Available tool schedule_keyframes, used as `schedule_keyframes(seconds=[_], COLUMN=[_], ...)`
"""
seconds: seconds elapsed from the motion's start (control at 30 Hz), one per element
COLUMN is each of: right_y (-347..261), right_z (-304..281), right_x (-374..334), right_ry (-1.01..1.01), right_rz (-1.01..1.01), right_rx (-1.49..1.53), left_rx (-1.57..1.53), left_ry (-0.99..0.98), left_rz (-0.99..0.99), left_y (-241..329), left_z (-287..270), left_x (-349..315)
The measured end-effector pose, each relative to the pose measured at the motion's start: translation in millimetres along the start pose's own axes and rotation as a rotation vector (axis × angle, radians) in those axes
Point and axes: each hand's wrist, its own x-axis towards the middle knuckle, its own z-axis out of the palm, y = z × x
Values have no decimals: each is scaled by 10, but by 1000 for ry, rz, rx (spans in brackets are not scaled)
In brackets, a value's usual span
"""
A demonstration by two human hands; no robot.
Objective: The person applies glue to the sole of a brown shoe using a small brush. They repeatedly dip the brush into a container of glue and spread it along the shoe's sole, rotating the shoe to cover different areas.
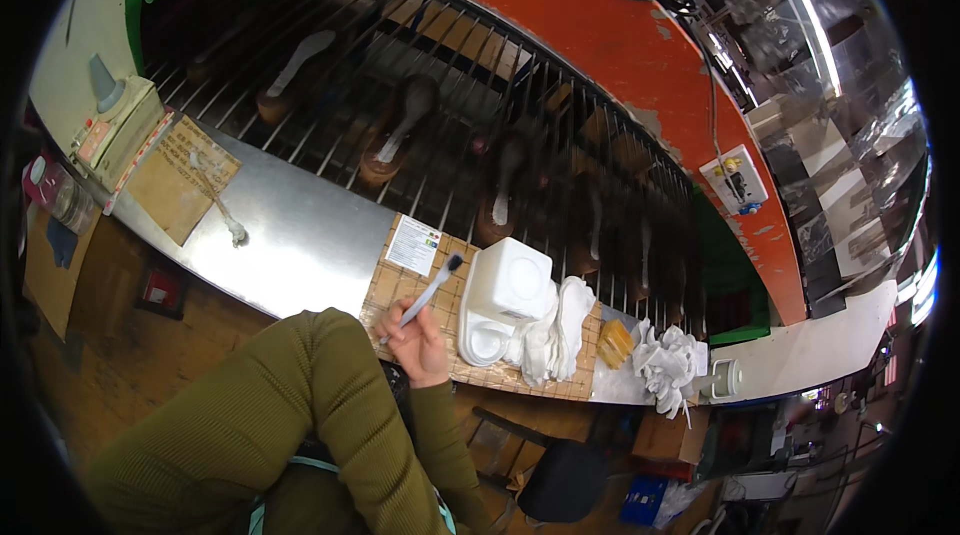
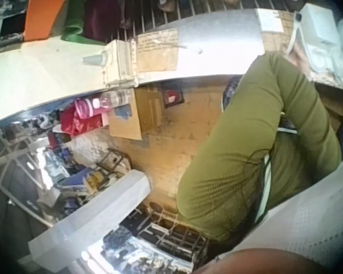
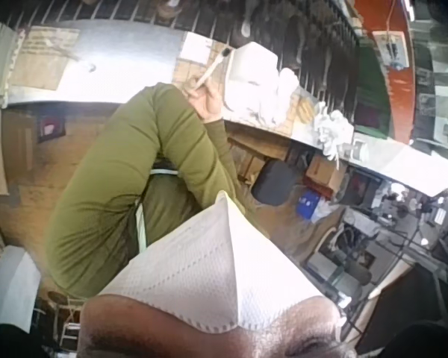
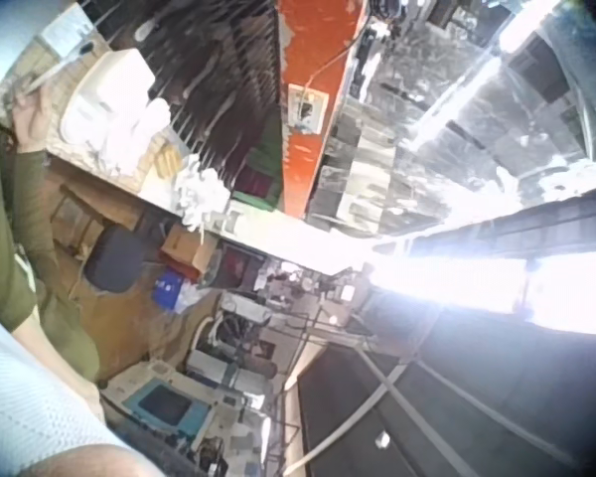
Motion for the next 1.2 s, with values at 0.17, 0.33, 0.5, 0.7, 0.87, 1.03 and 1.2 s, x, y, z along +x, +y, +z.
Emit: schedule_keyframes(seconds=[0.17,0.33,0.5,0.7,0.87,1.03,1.2], right_y=[-266,-293,-111,-296,-897,-1107,-1005], right_z=[124,71,-50,55,548,1202,1288], right_x=[857,2152,2878,2985,2101,600,-387], right_ry=[124,493,637,681,464,129,129], right_rz=[-168,-423,-265,-230,-212,-156,-144], right_rx=[-428,-1485,-1981,-2012,-1528,-1068,-1273], left_rx=[-5,68,-3,-65,3,-88,-91], left_ry=[58,209,824,1282,1558,1134,872], left_rz=[-3,-24,-97,177,350,344,237], left_y=[160,362,449,300,501,415,-228], left_z=[32,-327,-677,-599,-781,-1124,-904], left_x=[-239,-911,-2122,-2932,-3027,-3111,-2968])
